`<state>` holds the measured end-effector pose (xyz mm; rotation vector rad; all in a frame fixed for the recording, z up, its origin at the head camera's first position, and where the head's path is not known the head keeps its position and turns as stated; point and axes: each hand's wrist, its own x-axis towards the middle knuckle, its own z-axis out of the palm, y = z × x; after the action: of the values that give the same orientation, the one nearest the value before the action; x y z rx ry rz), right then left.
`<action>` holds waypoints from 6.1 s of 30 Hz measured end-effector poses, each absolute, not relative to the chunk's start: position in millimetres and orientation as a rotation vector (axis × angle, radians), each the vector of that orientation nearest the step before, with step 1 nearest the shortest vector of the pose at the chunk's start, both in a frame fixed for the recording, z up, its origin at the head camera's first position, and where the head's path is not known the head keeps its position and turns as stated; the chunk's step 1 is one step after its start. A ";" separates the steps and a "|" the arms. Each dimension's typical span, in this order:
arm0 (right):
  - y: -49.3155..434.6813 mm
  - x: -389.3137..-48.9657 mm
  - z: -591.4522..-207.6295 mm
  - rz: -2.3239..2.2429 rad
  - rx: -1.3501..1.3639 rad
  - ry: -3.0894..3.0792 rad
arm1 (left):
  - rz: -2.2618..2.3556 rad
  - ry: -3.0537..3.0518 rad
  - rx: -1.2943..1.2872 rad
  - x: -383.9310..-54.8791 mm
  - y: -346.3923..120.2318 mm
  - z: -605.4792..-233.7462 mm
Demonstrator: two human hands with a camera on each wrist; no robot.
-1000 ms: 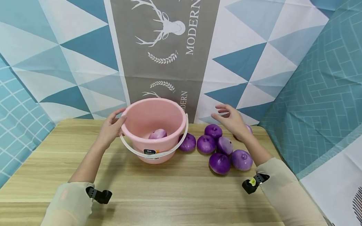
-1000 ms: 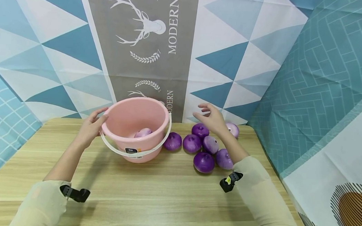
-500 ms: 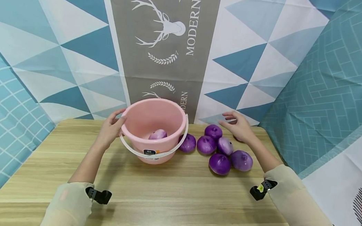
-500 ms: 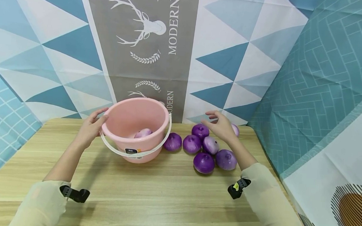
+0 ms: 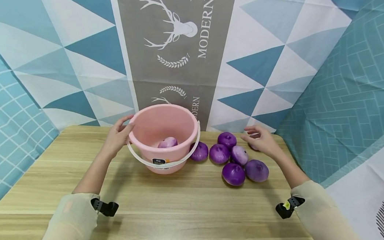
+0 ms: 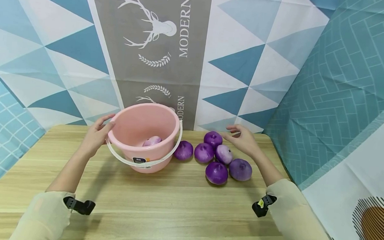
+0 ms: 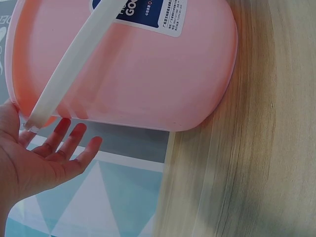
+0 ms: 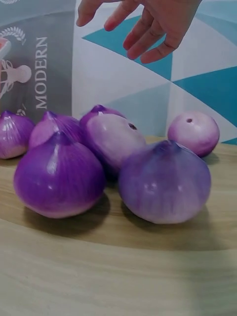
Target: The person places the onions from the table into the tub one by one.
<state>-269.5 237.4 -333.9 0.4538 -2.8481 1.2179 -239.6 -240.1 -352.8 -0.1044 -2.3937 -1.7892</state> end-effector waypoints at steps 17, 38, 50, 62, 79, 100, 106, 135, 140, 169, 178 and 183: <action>257.7 -264.8 -350.7 1.127 0.652 -2.867 | -1.799 -2.385 -0.093 -241.2 -241.0 -353.6; 287.2 -260.1 -384.4 1.079 0.559 -3.029 | -1.789 -2.385 -0.089 -241.6 -240.5 -355.3; 291.4 -256.4 -394.8 1.068 0.579 -3.093 | -1.796 -2.389 -0.082 -241.2 -240.5 -354.7; 296.0 -255.7 -408.6 1.066 0.595 -3.120 | -1.800 -2.387 -0.104 -241.5 -240.9 -356.2; 304.1 -255.2 -417.8 1.056 0.478 -3.145 | -1.802 -2.376 -0.117 -243.1 -242.0 -357.1; 301.0 -253.6 -387.2 1.117 0.485 -3.057 | -1.804 -2.380 -0.104 -241.8 -241.4 -356.7; 298.8 -256.1 -380.6 1.072 0.473 -3.050 | -1.807 -2.373 -0.104 -242.2 -241.4 -356.8; 290.6 -264.7 -346.2 1.160 0.417 -2.995 | -1.930 -2.323 -0.077 -241.3 -238.2 -355.1; 288.2 -264.5 -339.5 1.170 0.403 -2.995 | -1.943 -2.311 -0.073 -241.1 -238.4 -355.6; 271.7 -265.3 -310.2 1.134 0.422 -2.994 | -1.909 -2.332 -0.075 -241.7 -238.9 -356.7; 266.2 -266.3 -303.9 1.139 0.448 -2.974 | -1.927 -2.327 -0.063 -241.3 -238.3 -357.3; 262.9 -266.7 -302.0 1.133 0.474 -2.965 | -1.916 -2.326 -0.067 -242.0 -238.3 -357.6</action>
<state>-266.7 262.9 -302.0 0.4743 -2.9652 1.1332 -242.0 -238.3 -357.6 -0.0672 -2.3260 -1.9158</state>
